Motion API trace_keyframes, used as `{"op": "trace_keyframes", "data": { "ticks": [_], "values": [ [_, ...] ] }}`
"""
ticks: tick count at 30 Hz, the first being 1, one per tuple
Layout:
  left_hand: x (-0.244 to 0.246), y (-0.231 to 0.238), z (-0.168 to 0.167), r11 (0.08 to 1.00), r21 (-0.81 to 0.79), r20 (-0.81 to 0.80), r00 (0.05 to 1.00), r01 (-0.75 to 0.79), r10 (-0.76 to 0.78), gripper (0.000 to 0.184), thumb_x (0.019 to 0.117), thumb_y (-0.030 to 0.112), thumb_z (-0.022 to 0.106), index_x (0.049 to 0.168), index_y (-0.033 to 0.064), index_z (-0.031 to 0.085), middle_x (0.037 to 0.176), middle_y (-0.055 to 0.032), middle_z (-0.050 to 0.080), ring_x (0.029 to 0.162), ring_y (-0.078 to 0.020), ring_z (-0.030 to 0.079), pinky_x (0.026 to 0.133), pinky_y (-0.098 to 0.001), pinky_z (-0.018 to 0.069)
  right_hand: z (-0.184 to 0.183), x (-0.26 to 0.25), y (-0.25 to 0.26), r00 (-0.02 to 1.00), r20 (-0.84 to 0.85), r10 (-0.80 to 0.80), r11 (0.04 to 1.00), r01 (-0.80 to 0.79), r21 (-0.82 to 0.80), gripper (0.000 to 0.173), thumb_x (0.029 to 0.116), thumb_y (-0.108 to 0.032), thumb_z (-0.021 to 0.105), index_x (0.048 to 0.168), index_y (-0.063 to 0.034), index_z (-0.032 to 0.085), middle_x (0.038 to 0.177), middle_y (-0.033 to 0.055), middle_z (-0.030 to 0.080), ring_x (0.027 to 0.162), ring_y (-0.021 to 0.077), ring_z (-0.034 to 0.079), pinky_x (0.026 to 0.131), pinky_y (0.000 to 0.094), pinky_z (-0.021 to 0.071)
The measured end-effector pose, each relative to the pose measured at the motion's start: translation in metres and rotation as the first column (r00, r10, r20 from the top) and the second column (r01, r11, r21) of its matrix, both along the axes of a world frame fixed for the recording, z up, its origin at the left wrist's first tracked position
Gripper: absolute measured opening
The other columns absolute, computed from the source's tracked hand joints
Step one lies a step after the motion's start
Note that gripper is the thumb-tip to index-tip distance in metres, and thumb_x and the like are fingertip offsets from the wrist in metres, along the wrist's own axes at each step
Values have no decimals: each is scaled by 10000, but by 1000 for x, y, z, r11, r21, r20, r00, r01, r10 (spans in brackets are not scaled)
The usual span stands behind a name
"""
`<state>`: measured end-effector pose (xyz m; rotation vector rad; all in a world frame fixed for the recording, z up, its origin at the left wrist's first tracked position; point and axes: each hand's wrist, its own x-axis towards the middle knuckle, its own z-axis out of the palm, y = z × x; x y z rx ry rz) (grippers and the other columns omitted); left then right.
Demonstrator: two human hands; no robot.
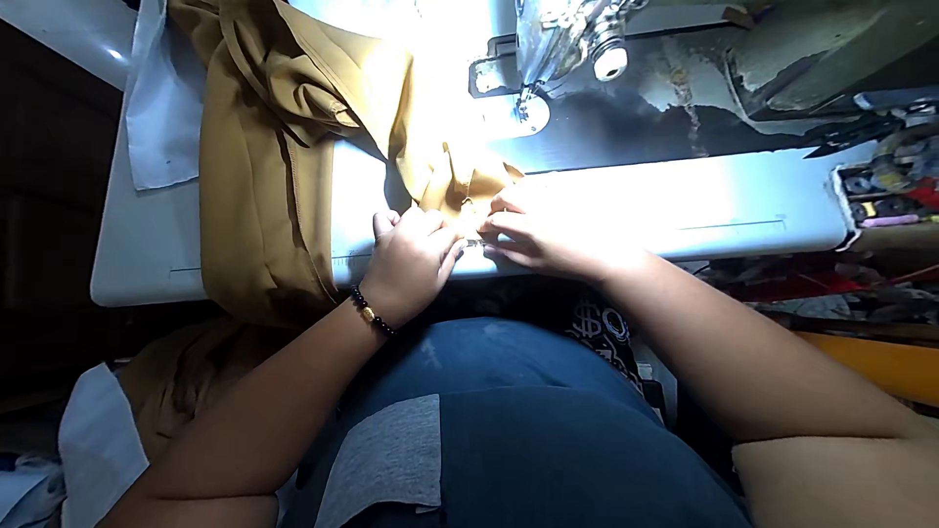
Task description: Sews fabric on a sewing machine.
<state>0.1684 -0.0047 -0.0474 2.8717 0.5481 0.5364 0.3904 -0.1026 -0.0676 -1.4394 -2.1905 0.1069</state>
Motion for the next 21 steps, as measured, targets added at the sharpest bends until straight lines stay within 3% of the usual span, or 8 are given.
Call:
{"op": "trace_keyframes", "data": {
  "ticks": [3,6,8,11,14,16,19,21],
  "values": [
    [1,2,2,994,-96,4,998,-58,58,230,1005,214,601,980,74,781,843,-95,670,847,-276,642,818,-536,414,-5,-1,6,982,-186,-19,999,12,-42,178,975,-203,643,991,-81,771,925,92,661,934,240,631,884,467,438],
    [4,5,3,962,-238,35,988,-136,149,166,973,204,659,1055,97,756,878,-52,739,865,-209,685,896,-529,430,-1,-3,11,954,-285,-91,989,54,-137,208,989,-198,613,936,-61,761,879,68,665,880,163,613,821,333,463],
    [6,7,2,948,-283,36,986,-144,161,147,963,188,674,1055,96,742,860,-45,729,840,-193,675,897,-515,435,5,-5,11,947,-288,-145,978,93,-187,242,981,-241,599,922,-74,763,883,74,661,936,210,608,868,431,415],
    [6,7,1,973,-214,58,993,-86,101,106,957,140,670,984,83,755,885,-71,719,853,-223,679,818,-482,486,4,-11,13,923,-311,-228,965,171,-200,243,942,-265,634,840,-77,749,873,87,666,971,243,595,870,434,415],
    [6,7,-2,996,-90,65,998,4,2,138,968,103,639,999,55,765,916,-121,675,849,-279,667,731,-451,521,4,-18,14,930,-188,-317,943,288,-167,286,910,-301,630,743,-73,676,811,115,624,912,313,620,809,522,413],
    [5,7,-5,998,-36,60,997,47,-45,159,969,82,632,1038,43,770,954,-145,675,876,-305,667,726,-435,544,5,-22,15,934,-116,-337,937,321,-134,278,894,-298,639,730,-74,655,784,120,619,868,328,630,797,559,401],
    [4,10,-5,997,7,-3,997,73,-73,210,978,125,593,1083,50,758,1008,-160,671,916,-342,646,714,-462,521,8,-24,14,961,-56,-270,963,268,-32,165,911,-231,653,902,-71,691,826,111,646,881,335,653,801,575,440],
    [3,12,-4,997,-17,-60,996,71,-72,293,1014,254,541,1100,66,749,1034,-155,651,940,-349,619,742,-478,511,3,-20,14,983,15,-183,979,181,96,169,996,-190,582,961,-88,712,885,94,650,917,309,642,815,530,446]
  ]
}}
